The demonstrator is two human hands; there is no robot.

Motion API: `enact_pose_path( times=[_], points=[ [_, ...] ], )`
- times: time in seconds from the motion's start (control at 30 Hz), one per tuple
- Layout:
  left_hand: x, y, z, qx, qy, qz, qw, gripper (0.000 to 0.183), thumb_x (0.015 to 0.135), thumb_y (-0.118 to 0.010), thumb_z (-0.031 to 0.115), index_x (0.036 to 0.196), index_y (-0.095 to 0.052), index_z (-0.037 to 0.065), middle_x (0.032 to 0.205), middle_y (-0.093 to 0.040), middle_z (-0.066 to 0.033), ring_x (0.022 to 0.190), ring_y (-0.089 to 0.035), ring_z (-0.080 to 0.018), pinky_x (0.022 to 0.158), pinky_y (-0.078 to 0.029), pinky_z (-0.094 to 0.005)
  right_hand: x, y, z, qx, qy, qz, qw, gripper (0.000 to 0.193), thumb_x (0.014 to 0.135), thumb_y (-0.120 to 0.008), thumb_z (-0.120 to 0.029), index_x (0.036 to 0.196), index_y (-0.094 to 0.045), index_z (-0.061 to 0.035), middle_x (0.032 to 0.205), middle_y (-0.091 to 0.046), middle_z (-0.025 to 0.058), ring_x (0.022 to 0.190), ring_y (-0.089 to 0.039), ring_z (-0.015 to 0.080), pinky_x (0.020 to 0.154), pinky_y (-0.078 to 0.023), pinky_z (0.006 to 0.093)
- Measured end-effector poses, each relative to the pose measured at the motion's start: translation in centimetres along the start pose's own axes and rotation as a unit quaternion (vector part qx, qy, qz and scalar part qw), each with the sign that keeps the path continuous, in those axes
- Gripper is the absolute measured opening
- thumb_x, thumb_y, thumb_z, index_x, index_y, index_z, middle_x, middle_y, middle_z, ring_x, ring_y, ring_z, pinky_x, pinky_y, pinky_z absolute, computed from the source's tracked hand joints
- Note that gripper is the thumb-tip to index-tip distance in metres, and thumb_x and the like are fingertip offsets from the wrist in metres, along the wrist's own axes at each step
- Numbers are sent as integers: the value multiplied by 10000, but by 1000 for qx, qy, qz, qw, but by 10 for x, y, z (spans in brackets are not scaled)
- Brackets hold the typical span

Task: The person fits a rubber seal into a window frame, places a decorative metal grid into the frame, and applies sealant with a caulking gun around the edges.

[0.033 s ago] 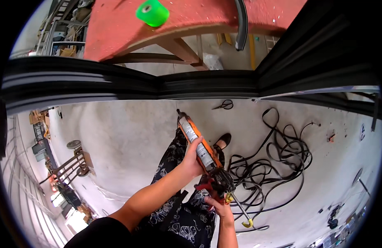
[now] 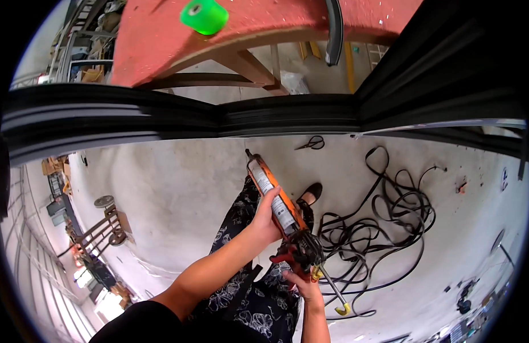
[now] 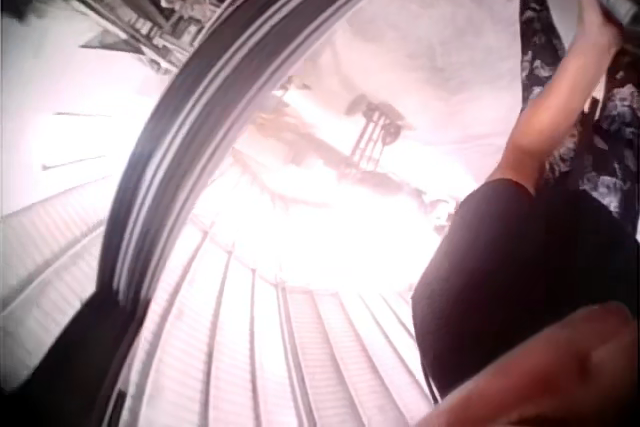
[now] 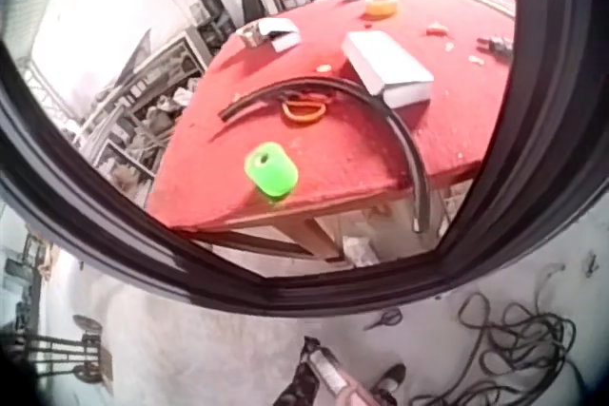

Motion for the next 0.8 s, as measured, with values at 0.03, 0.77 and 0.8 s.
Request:
enact_pose_path(
  times=[0.03,0.77,0.8],
  points=[
    [9,4,7,-14,-2,30,999,408,881,-616,448,930,-551,49,816,-618,-100,792,-628,-299,784,-527,-461,13,-9,-6,9,37,-20,999,609,775,-695,-78,1341,-478,-16,1254,-586,108,1109,-567,235,974,-441,370],
    [112,86,209,-25,-64,68,995,521,792,-723,399,1099,-510,36,919,-578,-143,830,-597,-305,779,-535,-469,205,-149,-23,125,143,-69,979,426,821,-653,-50,1226,-539,13,1086,-616,99,1029,-602,208,895,-518,378],
    [115,88,211,-35,-51,55,997,519,790,-727,395,1093,-506,37,917,-577,-142,828,-597,-305,778,-535,-471,208,-150,-21,125,146,-71,979,420,821,-649,-50,1221,-540,14,1086,-615,98,1032,-601,207,893,-519,378]
  ],
)
Point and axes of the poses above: each hand's wrist, its own x-axis towards the middle knuckle, its own y-axis out of the back of the hand, z = x × y, the point moved 6 cm from there along x, towards the middle knuckle
